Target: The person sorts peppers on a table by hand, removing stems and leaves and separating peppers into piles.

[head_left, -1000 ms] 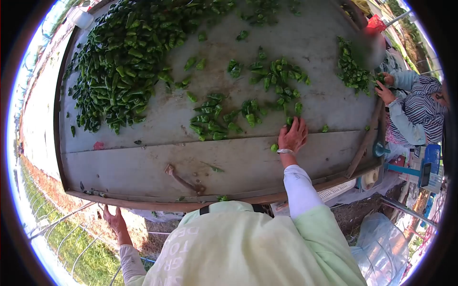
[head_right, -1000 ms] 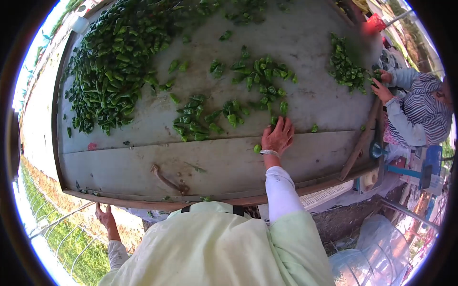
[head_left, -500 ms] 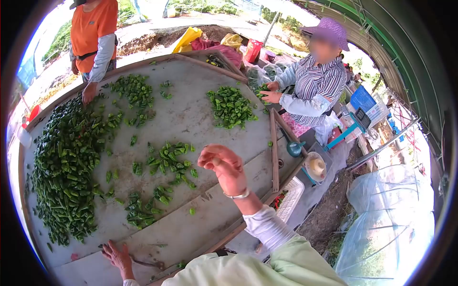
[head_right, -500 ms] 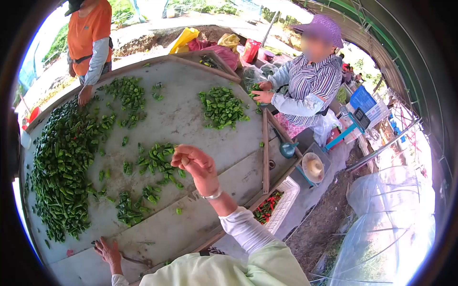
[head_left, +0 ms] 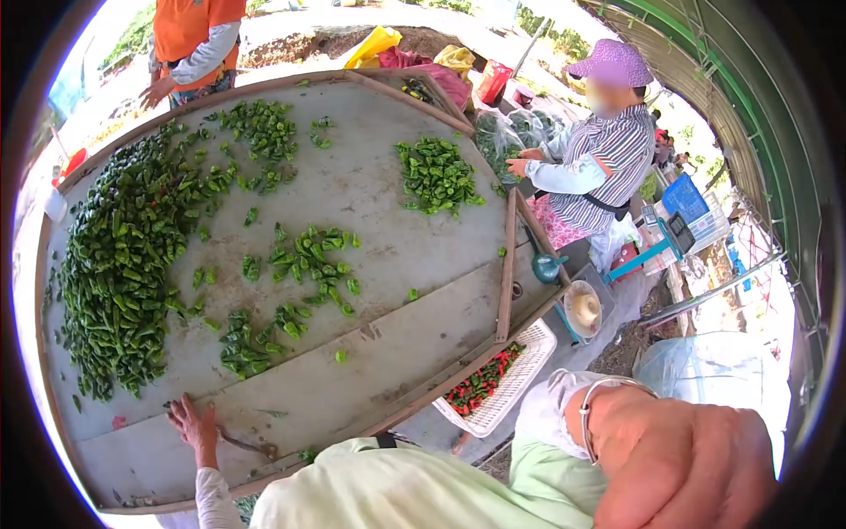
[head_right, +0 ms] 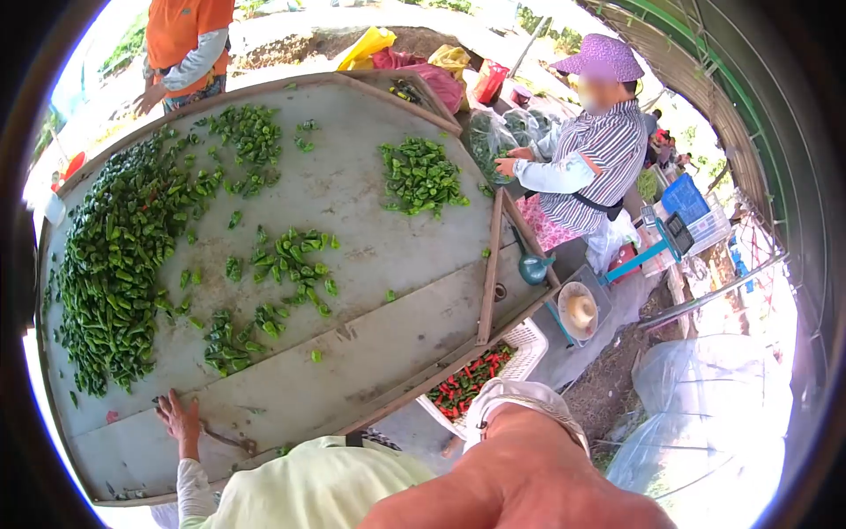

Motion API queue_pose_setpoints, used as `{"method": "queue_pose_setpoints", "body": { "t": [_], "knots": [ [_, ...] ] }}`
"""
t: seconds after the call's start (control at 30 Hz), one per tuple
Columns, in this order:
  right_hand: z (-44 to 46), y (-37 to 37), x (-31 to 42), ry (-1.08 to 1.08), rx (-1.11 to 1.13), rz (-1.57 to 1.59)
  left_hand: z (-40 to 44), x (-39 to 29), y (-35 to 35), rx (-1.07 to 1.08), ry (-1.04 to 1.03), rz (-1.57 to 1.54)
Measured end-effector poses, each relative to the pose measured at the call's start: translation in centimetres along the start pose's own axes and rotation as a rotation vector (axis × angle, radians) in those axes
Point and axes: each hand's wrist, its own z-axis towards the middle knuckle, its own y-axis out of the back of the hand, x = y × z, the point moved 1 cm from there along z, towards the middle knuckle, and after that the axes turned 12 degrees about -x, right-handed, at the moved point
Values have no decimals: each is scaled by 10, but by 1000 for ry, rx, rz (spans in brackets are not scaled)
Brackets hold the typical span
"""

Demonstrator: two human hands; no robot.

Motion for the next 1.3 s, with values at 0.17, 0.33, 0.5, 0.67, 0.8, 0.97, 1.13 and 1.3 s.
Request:
{"method": "queue_pose_setpoints", "body": {
  "t": [0.17, 0.33, 0.5, 0.67, 0.8, 0.97, 1.13, 1.3],
  "knots": [
    [-2, 12, 11, 29, 7, -92, 4, 2, -5, -1, 18, 5],
    [-3, 22, 20, 48, -2, -156, 6, 4, -9, -23, 17, 11],
    [-3, 21, 25, 62, -42, -226, 24, 4, 2, -26, 11, 65],
    [0, 26, 21, 24, -71, -254, 9, 4, -12, -27, -13, 25],
    [3, 32, 17, 35, -70, -234, -3, -7, 10, 34, 47, -15],
    [7, 37, 11, 55, -33, -207, -7, -16, 19, 87, 64, -67],
    [12, 39, 10, 95, -43, -188, -5, -14, 23, 74, 56, -106],
    [12, 33, 28, 94, -34, -243, -8, -12, 15, 49, 45, -96]
  ]
}}
